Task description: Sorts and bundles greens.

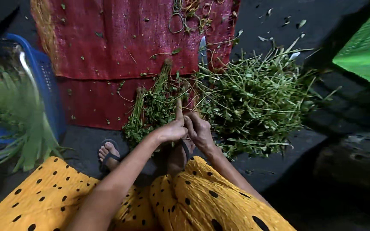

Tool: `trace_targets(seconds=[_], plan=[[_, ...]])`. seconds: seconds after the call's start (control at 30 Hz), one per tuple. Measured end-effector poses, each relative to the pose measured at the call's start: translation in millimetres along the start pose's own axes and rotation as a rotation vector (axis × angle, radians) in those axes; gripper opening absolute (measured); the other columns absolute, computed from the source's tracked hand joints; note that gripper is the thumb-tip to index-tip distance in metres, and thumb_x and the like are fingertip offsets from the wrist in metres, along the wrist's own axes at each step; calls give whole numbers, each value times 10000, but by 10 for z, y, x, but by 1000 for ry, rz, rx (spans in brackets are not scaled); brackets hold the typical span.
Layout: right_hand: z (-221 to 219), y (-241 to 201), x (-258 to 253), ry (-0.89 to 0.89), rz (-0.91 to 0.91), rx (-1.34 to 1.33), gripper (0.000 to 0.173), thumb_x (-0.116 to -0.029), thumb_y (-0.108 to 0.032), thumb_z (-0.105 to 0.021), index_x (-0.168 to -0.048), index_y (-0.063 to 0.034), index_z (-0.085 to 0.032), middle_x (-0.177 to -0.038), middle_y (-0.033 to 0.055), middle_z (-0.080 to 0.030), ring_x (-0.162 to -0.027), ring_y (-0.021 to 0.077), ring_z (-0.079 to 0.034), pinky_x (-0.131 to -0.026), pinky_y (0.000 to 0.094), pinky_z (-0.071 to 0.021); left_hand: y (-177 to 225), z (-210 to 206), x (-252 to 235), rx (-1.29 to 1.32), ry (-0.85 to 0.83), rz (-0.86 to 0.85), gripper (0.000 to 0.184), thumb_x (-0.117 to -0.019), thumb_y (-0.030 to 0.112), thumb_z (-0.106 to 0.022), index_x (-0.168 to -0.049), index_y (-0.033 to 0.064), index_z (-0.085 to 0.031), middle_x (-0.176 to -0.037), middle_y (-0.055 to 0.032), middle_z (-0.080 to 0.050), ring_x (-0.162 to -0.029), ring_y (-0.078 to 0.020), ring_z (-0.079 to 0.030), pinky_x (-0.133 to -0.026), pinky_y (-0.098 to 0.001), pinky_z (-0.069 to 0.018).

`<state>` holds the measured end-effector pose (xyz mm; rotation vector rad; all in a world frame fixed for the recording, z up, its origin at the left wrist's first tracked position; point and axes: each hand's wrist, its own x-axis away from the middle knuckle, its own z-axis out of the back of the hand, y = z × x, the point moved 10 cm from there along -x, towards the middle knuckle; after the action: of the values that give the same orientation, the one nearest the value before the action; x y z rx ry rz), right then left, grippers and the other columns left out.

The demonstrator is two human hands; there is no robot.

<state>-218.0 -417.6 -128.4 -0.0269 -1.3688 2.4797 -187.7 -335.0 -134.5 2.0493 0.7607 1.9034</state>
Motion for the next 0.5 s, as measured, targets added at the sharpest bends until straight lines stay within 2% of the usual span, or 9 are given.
trace_targets(seconds=[0.1,0.13,0.17,0.2,0.23,0.27,0.33,0.37,0.5], plan=[[11,-141,-196,8,66,50,257,-1052,-159,-532,-1106,56,-661,-795,161,-692,-646,267,-687,-603,441,-581,-55,216,26,166,98,-50,927,-1025,105,-557,-1624,145,150,-1277,-209,-584,-1001,-186,-643,-888,-360,-537],[31,-171,-266,15,75,41,256,-1056,-166,-533,-1107,54,-655,-773,157,-681,-619,262,-672,-579,437,-572,-66,293,57,178,121,-73,900,-1030,129,-575,-1641,125,86,-1294,-226,-595,-1005,-207,-658,-902,-375,-546],[54,-196,-338,25,83,28,256,-1061,-169,-531,-1105,53,-651,-758,153,-672,-602,256,-662,-563,430,-567,-74,363,93,138,147,-94,756,-1051,182,-567,-1639,70,-103,-1246,-218,-625,-967,-219,-660,-885,-388,-550],[74,-219,-404,32,86,20,254,-1068,-171,-521,-1102,50,-642,-747,150,-660,-590,248,-650,-553,417,-561,-69,411,141,61,173,-104,551,-1078,241,-530,-1550,26,-343,-1138,-178,-658,-900,-205,-644,-843,-383,-539],[84,-230,-459,40,82,15,257,-1077,-179,-507,-1096,44,-632,-730,142,-643,-573,240,-635,-536,404,-551,-63,440,190,-33,194,-106,430,-1100,295,-479,-1428,17,-496,-1058,-140,-670,-867,-195,-636,-818,-381,-533],[79,-226,-503,44,63,9,260,-1084,-189,-493,-1096,34,-625,-720,133,-634,-561,231,-627,-520,400,-547,-52,461,243,-119,219,-103,408,-1111,331,-438,-1364,33,-555,-1051,-131,-670,-901,-211,-644,-838,-407,-537],[38,-213,-579,48,19,-8,276,-1078,-189,-488,-1086,46,-632,-724,147,-645,-577,257,-643,-536,438,-558,-17,483,309,-234,260,-65,470,-1113,353,-419,-1435,26,-523,-1241,-216,-658,-1160,-331,-643,-1027,-544,-491],[-3,-207,-612,33,-9,-23,281,-1076,-192,-492,-1080,50,-635,-722,147,-647,-587,262,-647,-554,445,-562,-3,486,309,-318,291,-41,467,-1119,335,-398,-1432,7,-508,-1246,-241,-650,-1187,-369,-632,-1043,-568,-475],[-55,-109,-717,-64,-91,-71,323,-1099,-261,-461,-1159,13,-622,-784,153,-658,-646,282,-662,-606,472,-565,-16,603,278,-575,429,96,439,-1127,327,-352,-1318,-22,-538,-1074,-256,-676,-1070,-428,-668,-941,-591,-511]])
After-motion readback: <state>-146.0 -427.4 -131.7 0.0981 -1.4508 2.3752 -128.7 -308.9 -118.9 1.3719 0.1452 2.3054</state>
